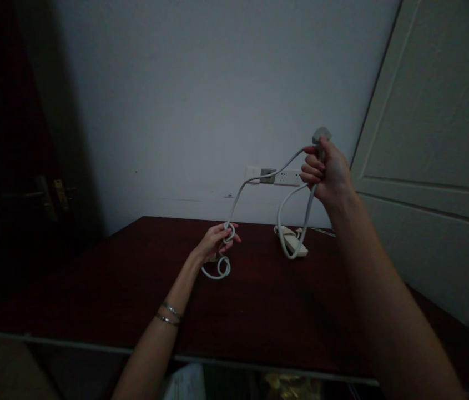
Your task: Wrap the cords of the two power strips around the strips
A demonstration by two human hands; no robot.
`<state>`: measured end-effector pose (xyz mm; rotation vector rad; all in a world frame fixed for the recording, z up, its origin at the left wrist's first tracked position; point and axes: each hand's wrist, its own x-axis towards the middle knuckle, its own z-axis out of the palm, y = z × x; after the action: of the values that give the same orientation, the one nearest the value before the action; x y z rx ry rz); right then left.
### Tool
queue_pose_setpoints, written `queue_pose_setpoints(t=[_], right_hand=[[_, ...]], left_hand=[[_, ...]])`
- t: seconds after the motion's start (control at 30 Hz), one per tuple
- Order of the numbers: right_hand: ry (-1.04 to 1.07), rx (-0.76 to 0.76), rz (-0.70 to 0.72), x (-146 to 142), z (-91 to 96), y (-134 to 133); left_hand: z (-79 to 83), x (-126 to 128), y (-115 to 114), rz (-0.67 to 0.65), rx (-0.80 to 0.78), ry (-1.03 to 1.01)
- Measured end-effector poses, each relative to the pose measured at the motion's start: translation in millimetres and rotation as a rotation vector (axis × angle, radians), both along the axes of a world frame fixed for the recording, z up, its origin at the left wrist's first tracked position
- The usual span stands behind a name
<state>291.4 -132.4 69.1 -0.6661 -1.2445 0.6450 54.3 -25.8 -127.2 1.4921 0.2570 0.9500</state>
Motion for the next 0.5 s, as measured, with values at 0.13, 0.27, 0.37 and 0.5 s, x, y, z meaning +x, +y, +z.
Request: queue_pose_setpoints(t=[0.13,0.27,0.37,0.5], right_hand=[[0.036,-0.073,-0.141,17,-51.0,9],[-0.021,-0.143,-0.4,23,-98.6,25],[-0.239,-0.158,-0.663,23,-132.3,38],[-0.54,-0.121,-0.912,12,-172.6,52]], left_hand=[[-4.7,-25,14,0.025,0.035,0.13],[-13.1,-25,26,0.046,0.048,0.261],[-19.7,-18,31,0.036,0.056,0.373],[-25.6,-15,31,0.017,0.089,0.506]])
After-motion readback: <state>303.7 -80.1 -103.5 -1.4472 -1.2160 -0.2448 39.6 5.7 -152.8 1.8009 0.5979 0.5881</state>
